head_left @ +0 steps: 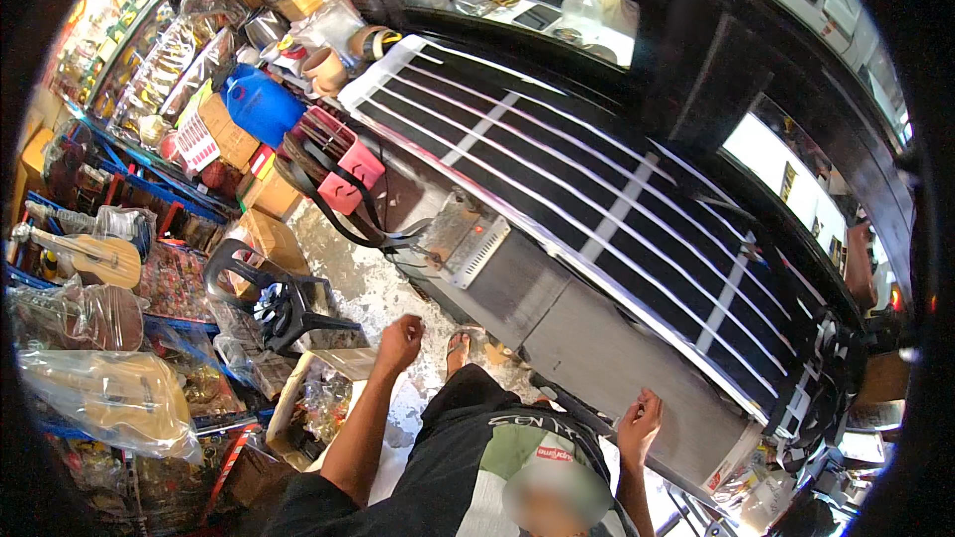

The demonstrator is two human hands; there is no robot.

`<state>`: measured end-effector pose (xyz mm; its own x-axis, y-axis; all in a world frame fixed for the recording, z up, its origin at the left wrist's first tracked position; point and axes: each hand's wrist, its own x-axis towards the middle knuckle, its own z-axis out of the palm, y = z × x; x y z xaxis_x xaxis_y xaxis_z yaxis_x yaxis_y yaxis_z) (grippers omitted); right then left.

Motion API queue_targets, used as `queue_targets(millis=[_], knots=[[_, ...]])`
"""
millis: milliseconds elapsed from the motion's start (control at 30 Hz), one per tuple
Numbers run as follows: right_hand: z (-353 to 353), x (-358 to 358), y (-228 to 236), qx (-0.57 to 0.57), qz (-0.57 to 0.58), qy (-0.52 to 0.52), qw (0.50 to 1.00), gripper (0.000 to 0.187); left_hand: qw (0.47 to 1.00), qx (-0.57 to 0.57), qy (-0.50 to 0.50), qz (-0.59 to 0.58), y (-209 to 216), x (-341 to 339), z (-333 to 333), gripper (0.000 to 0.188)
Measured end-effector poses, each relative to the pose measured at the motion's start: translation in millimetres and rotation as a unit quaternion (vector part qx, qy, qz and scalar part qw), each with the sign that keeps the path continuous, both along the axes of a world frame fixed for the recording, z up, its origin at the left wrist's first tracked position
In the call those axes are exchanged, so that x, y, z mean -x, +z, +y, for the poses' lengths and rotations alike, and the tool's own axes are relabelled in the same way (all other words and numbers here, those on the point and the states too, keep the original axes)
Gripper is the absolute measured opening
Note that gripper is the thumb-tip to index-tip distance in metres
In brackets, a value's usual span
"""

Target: The person repeatedly wraps and secures black straps around a large rectangular solar panel resting on a counter. They adjust the strap positions and tighten them by hand, working methodically along the panel's length.

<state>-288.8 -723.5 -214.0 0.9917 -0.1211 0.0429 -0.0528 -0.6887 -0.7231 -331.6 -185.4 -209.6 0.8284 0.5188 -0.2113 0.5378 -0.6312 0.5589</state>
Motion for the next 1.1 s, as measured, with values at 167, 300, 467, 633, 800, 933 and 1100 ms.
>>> queue_targets(millis=[167,300,467,633,800,933,1100], knots=[[57.2,-10.1,4.7,0.091,0.078,0.038,0.992,0.039,0.992,-0.062,-0.05,-0.101,14.8,-76.1,88.0,0.03],[129.1,4.1,-6.3,0.168,0.187,0.027,0.968,0.059,0.963,-0.158,-0.141,-0.168,18.6,-136.0,129.1,0.041],[174.9,-6.0,-28.2,0.247,0.251,0.032,0.936,0.08,0.944,-0.141,-0.268,-0.127,9.0,-183.1,157.9,0.05],[163.6,-5.6,-37.3,0.217,0.306,0.01,0.927,0.085,0.91,-0.147,-0.354,-0.157,-9.3,-206.2,161.5,0.047],[149.3,-13.0,-41.2,0.221,0.356,0.006,0.908,0.065,0.902,-0.139,-0.392,-0.116,-29.3,-225.2,162.4,0.033],[145.8,-15.8,-45.4,0.257,0.345,0.032,0.902,0.059,0.929,-0.053,-0.339,-0.139,-26.9,-229.2,168.1,0.02],[141.0,-14.2,-53.5,0.268,0.353,0.01,0.896,0.057,0.939,-0.007,-0.28,-0.2,0.6,-219.8,181.5,0.014]])
